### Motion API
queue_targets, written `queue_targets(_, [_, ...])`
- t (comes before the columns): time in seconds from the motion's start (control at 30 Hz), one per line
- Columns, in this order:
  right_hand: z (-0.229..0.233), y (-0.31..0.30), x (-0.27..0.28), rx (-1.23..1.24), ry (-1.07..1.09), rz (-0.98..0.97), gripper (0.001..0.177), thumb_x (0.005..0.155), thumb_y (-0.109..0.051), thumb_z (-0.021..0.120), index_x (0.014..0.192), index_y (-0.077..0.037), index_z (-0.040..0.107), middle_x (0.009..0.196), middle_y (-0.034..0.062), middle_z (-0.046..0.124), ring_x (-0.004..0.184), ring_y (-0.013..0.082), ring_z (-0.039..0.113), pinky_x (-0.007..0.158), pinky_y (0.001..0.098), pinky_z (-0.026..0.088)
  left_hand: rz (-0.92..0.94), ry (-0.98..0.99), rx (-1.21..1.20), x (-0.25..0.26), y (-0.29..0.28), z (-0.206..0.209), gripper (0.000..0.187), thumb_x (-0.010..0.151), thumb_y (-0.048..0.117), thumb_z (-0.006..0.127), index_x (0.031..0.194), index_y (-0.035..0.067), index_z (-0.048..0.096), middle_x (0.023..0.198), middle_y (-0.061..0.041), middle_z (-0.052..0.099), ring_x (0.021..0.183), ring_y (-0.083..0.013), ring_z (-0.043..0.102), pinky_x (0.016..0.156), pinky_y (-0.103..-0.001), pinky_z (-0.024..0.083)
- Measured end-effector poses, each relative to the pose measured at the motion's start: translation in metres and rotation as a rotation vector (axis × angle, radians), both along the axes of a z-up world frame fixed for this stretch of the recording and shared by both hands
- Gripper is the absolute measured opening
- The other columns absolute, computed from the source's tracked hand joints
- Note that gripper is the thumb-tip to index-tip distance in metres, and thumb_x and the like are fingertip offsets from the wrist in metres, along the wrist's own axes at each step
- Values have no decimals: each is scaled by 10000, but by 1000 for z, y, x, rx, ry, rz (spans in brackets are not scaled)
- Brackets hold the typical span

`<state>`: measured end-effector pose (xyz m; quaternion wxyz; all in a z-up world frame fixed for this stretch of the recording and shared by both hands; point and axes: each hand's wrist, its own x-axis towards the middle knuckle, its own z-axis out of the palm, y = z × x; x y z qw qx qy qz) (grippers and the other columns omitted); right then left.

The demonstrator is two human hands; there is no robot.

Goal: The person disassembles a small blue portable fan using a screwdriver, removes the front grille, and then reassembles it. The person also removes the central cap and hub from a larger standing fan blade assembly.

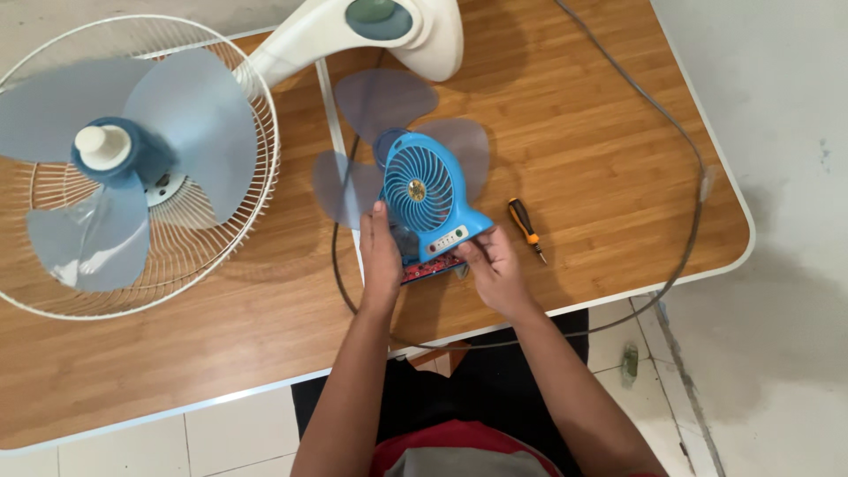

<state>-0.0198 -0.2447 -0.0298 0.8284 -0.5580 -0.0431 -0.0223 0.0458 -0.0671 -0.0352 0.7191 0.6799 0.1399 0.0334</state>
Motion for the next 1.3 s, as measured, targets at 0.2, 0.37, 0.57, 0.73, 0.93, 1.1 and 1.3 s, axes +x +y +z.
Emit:
queue_targets(0.2, [4,3,-12,-482,-96,-124,340,971,-123,676,1271,18,604,1305,133,551,1008,169,614,868,305,535,37,55,-117,-6,6,4,469,984,403,631,1151,-32,583,1005,-112,689,892,-158,603,797,-308,506])
queue_targets(0.37, [5,-9,-6,-733,-22,-221,454,985,-332,687,1299,-9,635,1316,151,586,1115,215,626,971,364,543,46,34,-85,-11,8,11,494,982,359,681,1220,-53,552,1087,-122,686,979,-155,626,877,-299,522])
queue_targets(0.57, [47,1,7,-972,-53,-84,1165,728,-546,846,1587,-47,237,1482,233,469,1308,345,551,1071,480,479,8,-8,-182,-20,4,21,478,973,326,673,1250,-41,541,1138,-141,687,1021,-178,638,911,-317,523])
queue_targets(0.73, [79,23,10,-1343,-139,0,1406,543,-614,942,1579,-53,174,1542,310,346,1384,495,384,1086,584,364,-16,-47,-32,-23,0,16,438,999,292,655,1242,-52,536,1149,-171,666,1061,-200,634,943,-328,521])
queue_targets(0.93, [70,38,7,-1343,-167,-70,1323,603,-520,920,1599,-49,188,1530,319,365,1371,492,419,1115,577,370,0,17,-127,-23,3,17,458,997,259,606,1307,-51,474,1186,-181,652,1082,-211,628,954,-336,515])
queue_targets(1.1, [59,41,1,-1269,-257,-129,1270,665,-480,888,1605,-6,177,1527,314,400,1352,494,448,1120,578,389,7,38,-229,-23,7,9,506,1025,249,560,1401,-42,389,1274,-190,615,1146,-211,606,996,-326,491])
queue_targets(1.3, [44,49,-11,-1277,-156,-91,1257,656,-493,894,1600,-38,201,1496,325,383,1347,518,417,1101,599,384,-11,24,-317,-24,11,7,533,1018,232,550,1431,-33,342,1260,-208,598,1142,-233,604,984,-337,510])
